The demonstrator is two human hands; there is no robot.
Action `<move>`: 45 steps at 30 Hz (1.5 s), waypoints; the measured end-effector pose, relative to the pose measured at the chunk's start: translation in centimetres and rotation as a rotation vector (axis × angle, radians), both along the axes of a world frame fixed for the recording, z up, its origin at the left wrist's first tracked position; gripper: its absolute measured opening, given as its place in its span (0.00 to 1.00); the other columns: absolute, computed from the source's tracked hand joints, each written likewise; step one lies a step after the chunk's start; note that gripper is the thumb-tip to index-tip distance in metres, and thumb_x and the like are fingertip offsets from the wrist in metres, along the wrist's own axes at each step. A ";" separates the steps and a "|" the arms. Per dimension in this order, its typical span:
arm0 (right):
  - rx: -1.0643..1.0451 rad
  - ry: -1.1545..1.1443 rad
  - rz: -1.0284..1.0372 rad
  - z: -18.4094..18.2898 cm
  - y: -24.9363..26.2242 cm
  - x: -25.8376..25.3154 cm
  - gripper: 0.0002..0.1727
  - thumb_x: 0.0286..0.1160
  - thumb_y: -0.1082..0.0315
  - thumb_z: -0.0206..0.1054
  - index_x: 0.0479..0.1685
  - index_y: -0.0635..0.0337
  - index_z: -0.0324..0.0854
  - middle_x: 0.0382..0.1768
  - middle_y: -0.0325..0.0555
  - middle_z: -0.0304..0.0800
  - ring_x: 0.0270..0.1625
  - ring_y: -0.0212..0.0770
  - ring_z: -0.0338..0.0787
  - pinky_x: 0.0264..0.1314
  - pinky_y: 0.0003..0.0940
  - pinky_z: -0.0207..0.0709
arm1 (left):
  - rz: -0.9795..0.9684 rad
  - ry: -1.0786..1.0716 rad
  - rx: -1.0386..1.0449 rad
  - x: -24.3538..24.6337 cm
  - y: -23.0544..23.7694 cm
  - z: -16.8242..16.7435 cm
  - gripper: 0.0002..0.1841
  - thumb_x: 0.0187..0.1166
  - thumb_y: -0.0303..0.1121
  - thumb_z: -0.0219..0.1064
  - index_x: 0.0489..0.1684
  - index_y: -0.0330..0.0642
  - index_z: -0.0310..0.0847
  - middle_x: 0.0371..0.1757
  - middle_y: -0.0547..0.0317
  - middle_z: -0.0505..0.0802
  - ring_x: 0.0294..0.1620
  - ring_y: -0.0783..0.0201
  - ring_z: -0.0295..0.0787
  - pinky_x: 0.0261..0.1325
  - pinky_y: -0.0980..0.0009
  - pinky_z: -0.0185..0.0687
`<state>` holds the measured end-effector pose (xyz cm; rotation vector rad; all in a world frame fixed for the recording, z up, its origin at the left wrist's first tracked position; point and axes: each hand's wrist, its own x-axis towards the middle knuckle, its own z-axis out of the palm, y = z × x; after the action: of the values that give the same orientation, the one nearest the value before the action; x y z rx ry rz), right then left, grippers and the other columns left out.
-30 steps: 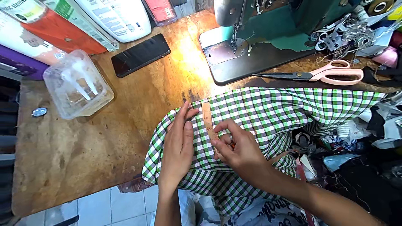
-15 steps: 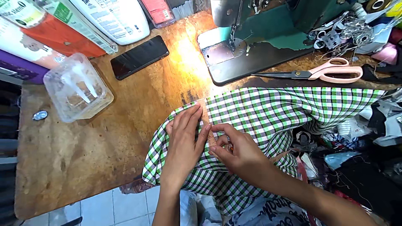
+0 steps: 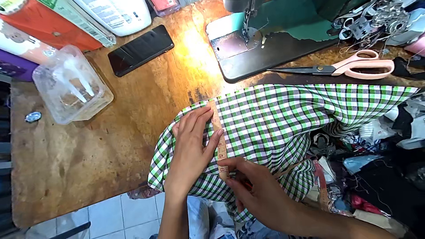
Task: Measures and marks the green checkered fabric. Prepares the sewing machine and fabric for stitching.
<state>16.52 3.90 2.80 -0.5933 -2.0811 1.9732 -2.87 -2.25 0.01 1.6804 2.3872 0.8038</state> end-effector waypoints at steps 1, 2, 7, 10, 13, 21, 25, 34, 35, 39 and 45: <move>-0.011 0.000 0.004 0.0 0.0 -0.1 0.19 0.85 0.73 0.60 0.72 0.65 0.78 0.51 0.48 0.86 0.27 0.24 0.85 0.30 0.17 0.83 | 0.002 0.001 -0.002 0.0 0.0 0.0 0.28 0.85 0.51 0.58 0.75 0.40 0.79 0.80 0.52 0.81 0.84 0.47 0.70 0.83 0.37 0.53; -0.022 0.005 0.009 0.0 0.0 -0.1 0.19 0.85 0.74 0.60 0.72 0.65 0.78 0.52 0.48 0.86 0.27 0.23 0.85 0.30 0.17 0.83 | 0.002 0.000 -0.002 0.0 0.0 0.0 0.28 0.85 0.51 0.58 0.75 0.40 0.79 0.80 0.52 0.81 0.84 0.48 0.70 0.83 0.37 0.52; -0.033 0.029 0.045 -0.1 -0.7 0.5 0.18 0.85 0.75 0.60 0.71 0.67 0.78 0.51 0.50 0.87 0.27 0.24 0.85 0.30 0.17 0.83 | -0.018 0.004 -0.006 -0.1 -0.1 0.1 0.27 0.85 0.50 0.57 0.75 0.40 0.79 0.81 0.51 0.80 0.83 0.48 0.71 0.80 0.37 0.56; -0.033 0.039 0.048 -0.8 -1.2 1.3 0.19 0.84 0.76 0.60 0.72 0.68 0.78 0.54 0.51 0.87 0.27 0.25 0.85 0.29 0.18 0.83 | -0.036 -0.013 -0.012 -0.4 -0.2 0.2 0.27 0.86 0.49 0.57 0.76 0.40 0.78 0.82 0.52 0.79 0.85 0.48 0.69 0.80 0.37 0.56; -0.024 0.024 0.014 -1.6 -1.2 2.0 0.20 0.85 0.75 0.60 0.73 0.67 0.78 0.55 0.50 0.87 0.28 0.24 0.85 0.30 0.17 0.84 | -0.048 -0.015 -0.023 -0.6 -0.3 0.2 0.27 0.87 0.49 0.55 0.77 0.41 0.78 0.83 0.54 0.78 0.85 0.49 0.69 0.81 0.37 0.55; 0.084 -0.005 0.084 -2.4 -0.5 3.1 0.22 0.85 0.75 0.60 0.77 0.64 0.78 0.55 0.50 0.90 0.27 0.24 0.85 0.31 0.16 0.83 | -0.095 -0.029 -0.091 -1.0 -0.7 0.8 0.30 0.84 0.49 0.56 0.82 0.44 0.73 0.86 0.56 0.75 0.87 0.51 0.66 0.84 0.38 0.53; 0.676 -0.042 0.002 -2.6 0.4 4.6 0.18 0.84 0.67 0.60 0.67 0.59 0.85 0.55 0.50 0.92 0.30 0.33 0.86 0.29 0.23 0.78 | -0.131 -0.035 -0.130 -1.4 -0.9 1.1 0.34 0.82 0.53 0.56 0.85 0.45 0.69 0.88 0.57 0.71 0.89 0.51 0.63 0.84 0.37 0.52; 0.747 -0.163 0.377 1.8 6.7 4.8 0.14 0.86 0.56 0.56 0.43 0.49 0.87 0.36 0.34 0.83 0.37 0.29 0.81 0.37 0.24 0.74 | -0.171 -0.035 -0.143 -1.5 -1.0 1.3 0.40 0.76 0.57 0.61 0.87 0.44 0.66 0.88 0.54 0.70 0.89 0.51 0.62 0.83 0.37 0.50; 0.695 -0.141 0.430 2.3 7.4 4.2 0.13 0.83 0.61 0.56 0.48 0.48 0.87 0.40 0.32 0.84 0.42 0.26 0.82 0.42 0.21 0.76 | -0.174 -0.036 -0.142 -1.5 -1.0 1.3 0.41 0.75 0.57 0.61 0.88 0.44 0.65 0.89 0.54 0.70 0.89 0.51 0.62 0.84 0.38 0.49; 0.727 -0.023 0.378 3.6 8.1 1.2 0.14 0.71 0.71 0.63 0.47 0.49 0.92 0.43 0.31 0.87 0.44 0.21 0.85 0.41 0.14 0.78 | -0.190 -0.055 -0.153 -1.5 -1.1 1.6 0.44 0.72 0.57 0.65 0.89 0.43 0.64 0.90 0.55 0.68 0.90 0.51 0.60 0.84 0.38 0.49; 0.876 0.051 0.086 2.2 6.8 -2.4 0.09 0.73 0.71 0.70 0.47 0.56 0.94 0.48 0.45 0.87 0.41 0.28 0.86 0.42 0.16 0.80 | -0.213 -0.059 -0.184 -1.7 -1.1 2.0 0.47 0.68 0.58 0.68 0.90 0.43 0.62 0.91 0.55 0.66 0.90 0.50 0.58 0.83 0.37 0.48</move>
<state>14.14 10.73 5.01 -0.2584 -2.6373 0.8970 -4.55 -3.35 2.06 1.7698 2.1237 0.5732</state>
